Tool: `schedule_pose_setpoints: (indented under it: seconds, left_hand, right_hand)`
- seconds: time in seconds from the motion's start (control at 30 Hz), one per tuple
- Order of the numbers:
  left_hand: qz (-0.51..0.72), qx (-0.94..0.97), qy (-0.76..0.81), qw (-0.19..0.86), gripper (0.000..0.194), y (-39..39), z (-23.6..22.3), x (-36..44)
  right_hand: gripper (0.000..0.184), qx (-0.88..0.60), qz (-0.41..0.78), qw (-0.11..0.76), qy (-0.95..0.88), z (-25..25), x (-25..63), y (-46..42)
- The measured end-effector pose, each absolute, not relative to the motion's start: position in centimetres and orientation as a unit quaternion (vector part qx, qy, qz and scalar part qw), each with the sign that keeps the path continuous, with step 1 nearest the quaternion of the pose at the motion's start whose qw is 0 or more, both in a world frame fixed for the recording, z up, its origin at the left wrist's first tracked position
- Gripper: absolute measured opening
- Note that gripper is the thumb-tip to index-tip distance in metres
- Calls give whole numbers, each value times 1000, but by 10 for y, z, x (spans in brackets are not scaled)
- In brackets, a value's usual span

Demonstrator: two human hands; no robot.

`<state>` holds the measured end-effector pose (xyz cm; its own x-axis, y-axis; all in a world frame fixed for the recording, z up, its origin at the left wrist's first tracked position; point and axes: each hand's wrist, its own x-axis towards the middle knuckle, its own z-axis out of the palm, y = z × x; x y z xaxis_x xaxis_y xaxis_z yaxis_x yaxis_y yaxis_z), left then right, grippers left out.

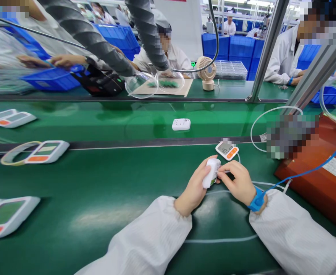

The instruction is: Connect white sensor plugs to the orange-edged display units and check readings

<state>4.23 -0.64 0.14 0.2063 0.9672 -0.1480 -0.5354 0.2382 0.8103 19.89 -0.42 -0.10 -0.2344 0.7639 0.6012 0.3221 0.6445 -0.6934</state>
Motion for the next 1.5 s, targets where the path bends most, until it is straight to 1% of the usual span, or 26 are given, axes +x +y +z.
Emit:
schedule_pose_setpoints:
  seconds: [0.27,0.6,1.07,1.33,1.5]
  left_hand:
    - [530,341,349,694,52,-6,0,41]
    - [501,405,379,664,52,-7,-8,37]
    - [505,410,382,657,54,-6,-9,39]
    - [490,446,396,636,53,-6,-12,37]
    - [483,461,403,626,56,-7,-12,37]
  right_hand:
    - [16,-357,234,490,-760,0,199,-4]
    - [15,-347,233,512,-750,1,199,-5]
    - [12,-381,247,502,-736,1,198,-7]
    - [17,-360,239,495,-754,4,198,-6]
    - [16,-364,231,491,-757,5,197,-6]
